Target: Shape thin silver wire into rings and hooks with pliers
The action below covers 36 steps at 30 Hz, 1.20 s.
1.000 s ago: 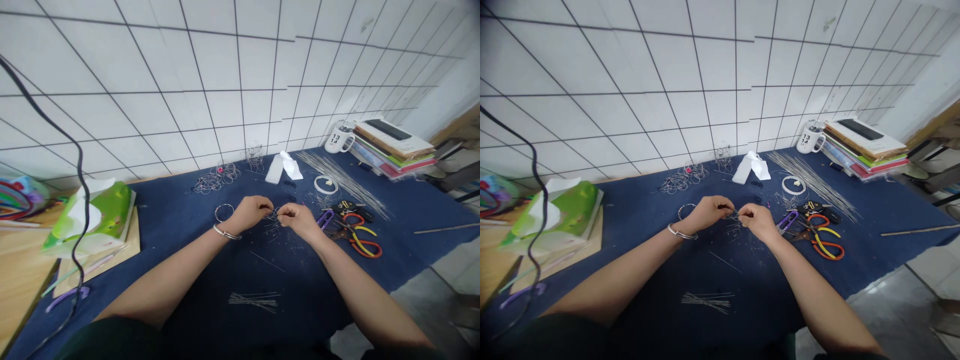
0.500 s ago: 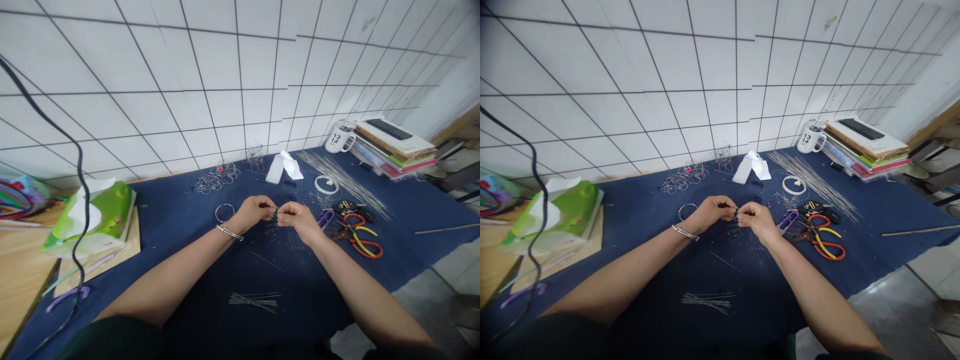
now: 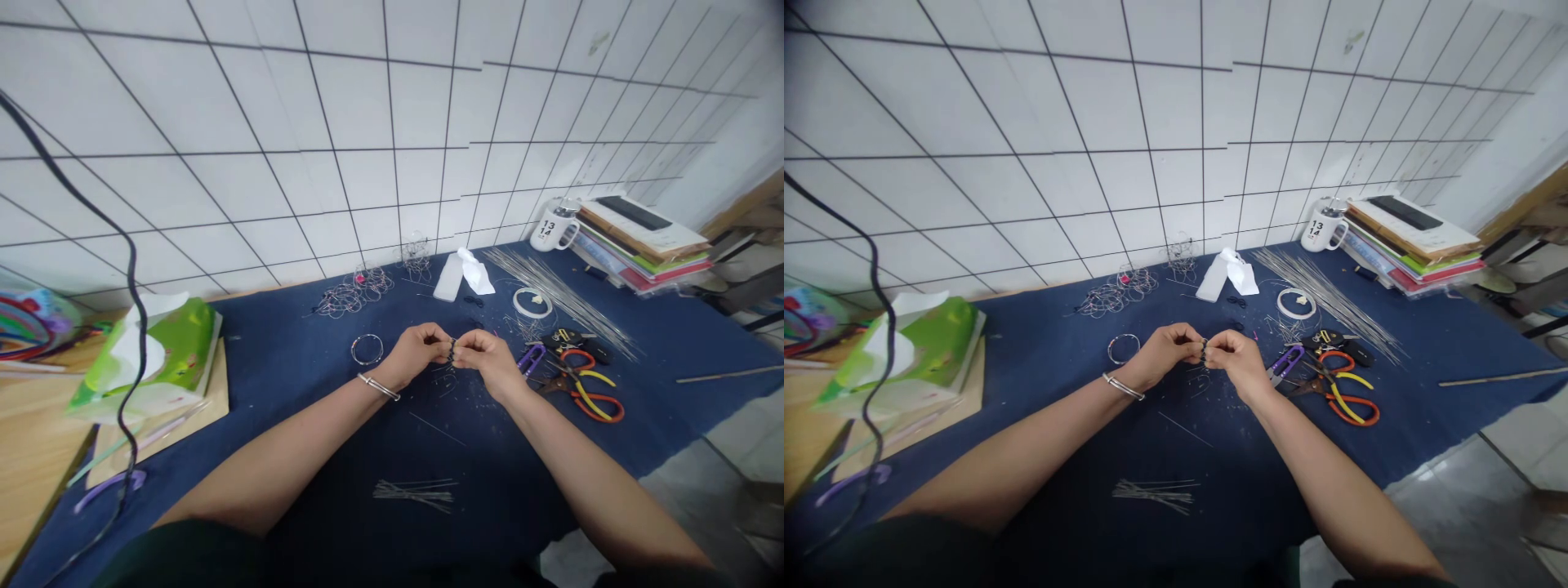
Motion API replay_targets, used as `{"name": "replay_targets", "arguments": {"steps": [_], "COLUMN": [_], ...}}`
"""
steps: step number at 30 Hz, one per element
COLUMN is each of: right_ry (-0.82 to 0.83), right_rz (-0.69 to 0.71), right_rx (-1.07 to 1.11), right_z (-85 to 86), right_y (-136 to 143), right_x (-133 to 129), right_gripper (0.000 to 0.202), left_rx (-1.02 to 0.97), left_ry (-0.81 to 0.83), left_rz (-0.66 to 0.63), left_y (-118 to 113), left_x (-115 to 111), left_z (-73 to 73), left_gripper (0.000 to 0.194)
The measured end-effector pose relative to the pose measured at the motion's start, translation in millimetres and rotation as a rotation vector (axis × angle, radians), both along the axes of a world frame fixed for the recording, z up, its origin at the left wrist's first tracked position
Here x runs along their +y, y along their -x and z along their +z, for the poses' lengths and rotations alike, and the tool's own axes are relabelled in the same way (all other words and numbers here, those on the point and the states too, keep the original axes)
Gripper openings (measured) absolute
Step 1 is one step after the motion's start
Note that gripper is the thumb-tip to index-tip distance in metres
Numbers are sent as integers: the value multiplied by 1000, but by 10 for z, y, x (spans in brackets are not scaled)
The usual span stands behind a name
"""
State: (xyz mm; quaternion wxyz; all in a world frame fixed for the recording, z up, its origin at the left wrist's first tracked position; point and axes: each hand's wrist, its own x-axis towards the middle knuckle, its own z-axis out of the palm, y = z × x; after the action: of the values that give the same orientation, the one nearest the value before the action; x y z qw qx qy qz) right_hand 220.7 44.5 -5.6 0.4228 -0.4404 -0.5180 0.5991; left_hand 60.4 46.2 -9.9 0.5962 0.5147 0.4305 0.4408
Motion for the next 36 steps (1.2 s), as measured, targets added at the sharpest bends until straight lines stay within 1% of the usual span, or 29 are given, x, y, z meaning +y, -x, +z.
{"name": "replay_targets", "arguments": {"steps": [6,10,17,21,27,36], "right_ry": [8,14,18,0,-39,-39], "right_rz": [-10,-14,-5,-1,-30,-27], "right_rx": [4,0,-7,-32,-55,-73], "right_z": [-9,-11,-9,-13,-56,-43], "right_y": [-4,-3,-6,-6,3,21], "right_x": [1,-2,3,8,16,1], "right_gripper": [19,20,21,20,19,20], "left_rx": [-14,-34,-60,-63,-65,-57], "left_ry": [-17,9,6,12,30,18], "left_rz": [26,47,43,49,62,72], "left_y": [-26,-47,-51,-53,-68,-70], "left_x": [-26,-53,-61,-52,-58,-53], "left_z": [-21,-18,-27,-51,-62,-89], "left_gripper": [14,15,15,16,16,16]}}
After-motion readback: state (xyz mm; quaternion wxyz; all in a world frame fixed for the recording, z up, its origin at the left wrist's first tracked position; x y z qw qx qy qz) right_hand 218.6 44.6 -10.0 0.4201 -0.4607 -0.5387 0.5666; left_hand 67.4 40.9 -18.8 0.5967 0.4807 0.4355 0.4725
